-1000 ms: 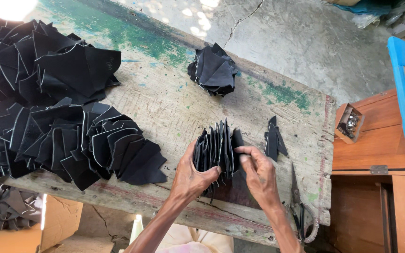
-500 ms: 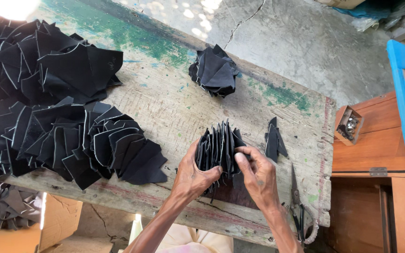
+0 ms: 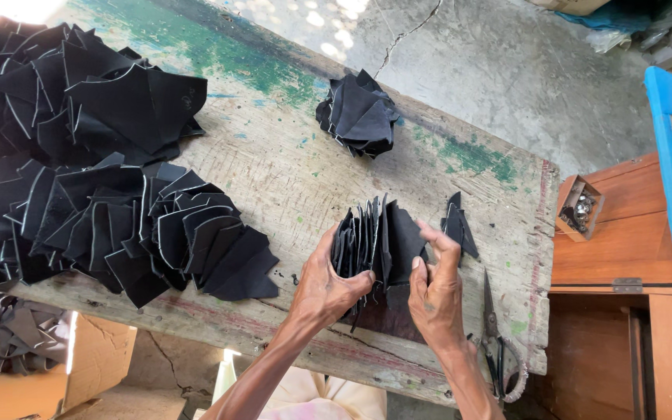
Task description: The person is sorting and stacking black leather pieces on a wooden table, handling them one at a time and organizing them into distinct piles.
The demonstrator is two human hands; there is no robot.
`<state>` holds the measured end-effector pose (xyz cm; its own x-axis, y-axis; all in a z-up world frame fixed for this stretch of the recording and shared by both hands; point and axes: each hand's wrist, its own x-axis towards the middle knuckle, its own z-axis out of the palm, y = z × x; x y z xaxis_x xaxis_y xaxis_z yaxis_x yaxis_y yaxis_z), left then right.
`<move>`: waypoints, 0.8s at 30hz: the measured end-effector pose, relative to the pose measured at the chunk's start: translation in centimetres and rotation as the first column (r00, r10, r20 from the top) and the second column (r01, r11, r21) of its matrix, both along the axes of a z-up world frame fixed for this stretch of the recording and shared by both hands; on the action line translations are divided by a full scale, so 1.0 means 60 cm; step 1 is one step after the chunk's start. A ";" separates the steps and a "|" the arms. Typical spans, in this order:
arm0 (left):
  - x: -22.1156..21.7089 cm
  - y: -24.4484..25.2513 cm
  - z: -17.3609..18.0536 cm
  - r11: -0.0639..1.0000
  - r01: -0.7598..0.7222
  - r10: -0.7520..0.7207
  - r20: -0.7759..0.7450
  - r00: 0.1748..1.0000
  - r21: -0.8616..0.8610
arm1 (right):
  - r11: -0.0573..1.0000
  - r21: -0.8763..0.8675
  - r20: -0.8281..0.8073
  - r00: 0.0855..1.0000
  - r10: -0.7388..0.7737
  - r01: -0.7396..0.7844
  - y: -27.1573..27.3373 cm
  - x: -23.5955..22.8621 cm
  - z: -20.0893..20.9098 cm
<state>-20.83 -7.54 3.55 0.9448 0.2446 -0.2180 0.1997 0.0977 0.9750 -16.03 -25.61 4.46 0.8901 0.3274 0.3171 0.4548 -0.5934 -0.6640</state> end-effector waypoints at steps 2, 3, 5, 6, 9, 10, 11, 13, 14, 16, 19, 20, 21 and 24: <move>0.000 0.000 0.003 1.000 -0.008 0.008 0.022 1.000 -0.002 | 0.988 -0.109 -0.262 0.956 -0.131 0.106 -0.005 -0.002 -0.002; -0.001 0.001 0.004 1.000 -0.013 0.013 0.033 0.999 -0.003 | 0.990 -0.103 -0.310 0.942 -0.127 0.100 -0.008 -0.003 -0.003; -0.001 0.002 0.007 1.000 0.004 -0.003 -0.006 1.000 0.007 | 0.992 -0.089 -0.404 0.907 -0.122 0.094 -0.010 -0.006 -0.008; -0.002 0.001 0.008 1.000 0.013 -0.013 -0.025 1.000 0.013 | 0.993 -0.062 -0.376 0.919 -0.114 0.098 -0.010 -0.007 -0.010; 0.002 0.001 0.008 1.000 0.014 -0.013 0.067 0.998 -0.015 | 0.997 0.006 -0.184 0.981 -0.069 0.071 -0.004 -0.006 -0.016; 0.003 0.002 0.008 1.000 0.014 -0.013 0.058 0.998 -0.019 | 1.000 0.013 -0.046 0.999 -0.027 0.028 0.000 -0.005 -0.018; 0.004 0.001 0.007 1.000 0.015 -0.014 0.049 0.999 -0.024 | 1.000 0.013 0.092 0.996 0.017 -0.018 0.002 -0.004 -0.018; 0.001 0.001 0.003 0.999 0.020 -0.019 0.019 1.000 -0.027 | 0.998 0.026 0.019 0.999 0.048 -0.049 0.005 -0.007 -0.021; 0.003 0.000 0.002 0.999 0.024 -0.024 0.004 1.000 -0.024 | 0.998 0.034 -0.014 0.998 0.061 -0.061 0.004 -0.007 -0.021; 0.005 -0.001 0.000 0.999 0.036 -0.036 0.023 0.999 -0.017 | 0.999 0.034 -0.055 0.998 0.010 -0.009 0.002 -0.007 -0.021; 0.007 0.003 -0.005 0.998 0.054 -0.051 0.107 0.993 -0.031 | 1.000 -0.013 0.083 0.996 0.008 -0.007 -0.004 -0.006 -0.024; 0.006 0.003 -0.008 0.997 0.061 -0.054 0.124 0.991 -0.055 | 0.999 -0.039 0.158 0.987 0.025 -0.019 -0.008 -0.007 -0.026; 0.006 0.001 -0.010 0.995 0.068 -0.057 0.141 0.988 -0.079 | 0.998 -0.064 0.093 0.996 -0.001 0.007 -0.012 -0.008 -0.029; 0.004 0.000 -0.016 0.990 0.077 -0.065 0.101 0.993 -0.119 | 0.990 -0.133 0.011 0.999 -0.042 0.043 -0.018 -0.008 -0.034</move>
<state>-20.60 -7.53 2.60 0.9769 0.1529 -0.1492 0.1162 0.2059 0.9716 -16.53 -26.72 2.41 0.9015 0.3295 0.2806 0.4328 -0.6954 -0.5737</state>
